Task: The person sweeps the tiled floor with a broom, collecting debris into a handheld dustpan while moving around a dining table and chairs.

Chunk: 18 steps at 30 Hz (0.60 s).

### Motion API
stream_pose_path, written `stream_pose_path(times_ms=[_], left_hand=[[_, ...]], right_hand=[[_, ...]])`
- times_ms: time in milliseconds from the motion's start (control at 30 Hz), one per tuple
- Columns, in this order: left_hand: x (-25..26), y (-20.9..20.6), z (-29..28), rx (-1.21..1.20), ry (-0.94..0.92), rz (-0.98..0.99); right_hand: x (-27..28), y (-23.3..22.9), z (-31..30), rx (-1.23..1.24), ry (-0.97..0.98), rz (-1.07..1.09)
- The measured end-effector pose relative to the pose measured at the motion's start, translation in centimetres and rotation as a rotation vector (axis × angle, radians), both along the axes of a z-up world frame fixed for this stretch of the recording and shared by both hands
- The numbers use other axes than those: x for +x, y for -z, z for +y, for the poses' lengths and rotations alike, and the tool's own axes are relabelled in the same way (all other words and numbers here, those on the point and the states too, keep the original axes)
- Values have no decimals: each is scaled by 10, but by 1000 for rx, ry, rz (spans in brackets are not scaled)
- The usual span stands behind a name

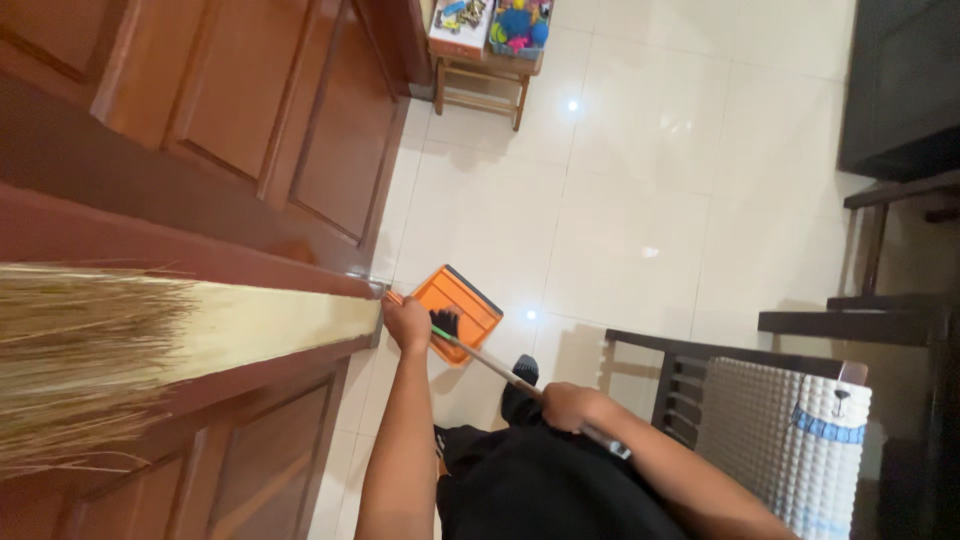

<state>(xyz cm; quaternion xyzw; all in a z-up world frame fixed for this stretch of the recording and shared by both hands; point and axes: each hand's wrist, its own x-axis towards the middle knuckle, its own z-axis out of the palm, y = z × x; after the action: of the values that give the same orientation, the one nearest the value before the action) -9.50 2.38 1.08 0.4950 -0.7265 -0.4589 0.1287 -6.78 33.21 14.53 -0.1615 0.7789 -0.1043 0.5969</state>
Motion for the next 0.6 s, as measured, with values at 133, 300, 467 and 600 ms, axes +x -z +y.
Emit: stream_pose_path(times_ms=[133, 300, 467, 600], left_hand=[[-2, -12, -6, -89, -36, -86], [-21, -52, -10, 322, -83, 22], [-44, -71, -9, 446, -93, 111], [-68, -72, -7, 485, -89, 173]], right_hand=[[-30, -27, 19, 17, 154, -2], [-67, -5, 37, 38, 220, 90], [-104, 43, 44, -22, 332, 310], [-124, 68, 41, -25, 512, 355]])
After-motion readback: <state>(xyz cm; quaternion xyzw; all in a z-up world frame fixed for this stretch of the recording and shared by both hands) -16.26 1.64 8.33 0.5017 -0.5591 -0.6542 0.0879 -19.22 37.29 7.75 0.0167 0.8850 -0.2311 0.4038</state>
